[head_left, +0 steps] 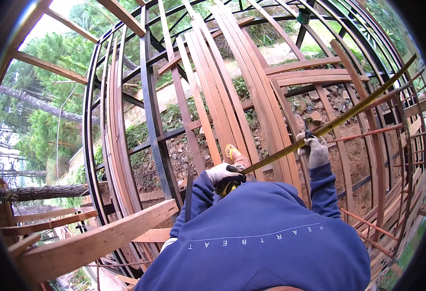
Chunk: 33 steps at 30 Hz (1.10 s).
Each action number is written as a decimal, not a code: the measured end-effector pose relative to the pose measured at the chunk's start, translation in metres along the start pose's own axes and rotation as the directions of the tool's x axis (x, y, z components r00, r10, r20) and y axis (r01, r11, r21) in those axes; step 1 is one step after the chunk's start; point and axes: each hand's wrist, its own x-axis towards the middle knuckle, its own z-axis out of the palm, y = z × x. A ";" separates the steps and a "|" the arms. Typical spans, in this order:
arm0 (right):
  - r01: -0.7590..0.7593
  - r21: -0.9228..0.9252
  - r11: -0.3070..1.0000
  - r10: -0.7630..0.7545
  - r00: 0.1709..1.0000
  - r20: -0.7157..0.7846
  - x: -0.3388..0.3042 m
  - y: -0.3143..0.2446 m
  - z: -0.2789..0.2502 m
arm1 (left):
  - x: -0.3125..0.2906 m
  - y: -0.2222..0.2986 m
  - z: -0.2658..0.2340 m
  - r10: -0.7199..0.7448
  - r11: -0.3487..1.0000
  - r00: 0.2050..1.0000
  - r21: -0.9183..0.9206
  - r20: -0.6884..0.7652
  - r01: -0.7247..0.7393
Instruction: The person measures and marks a wooden board while standing on a skeletal structure. They extend a measuring tape along the length of a board, use a square to ensure a straight line, and mark the board with a pencil.
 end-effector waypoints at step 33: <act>-0.353 0.083 0.932 0.346 0.934 0.089 0.430 -0.016 0.284 | 0.129 0.113 -0.520 -0.109 0.985 0.990 0.145 0.089 0.096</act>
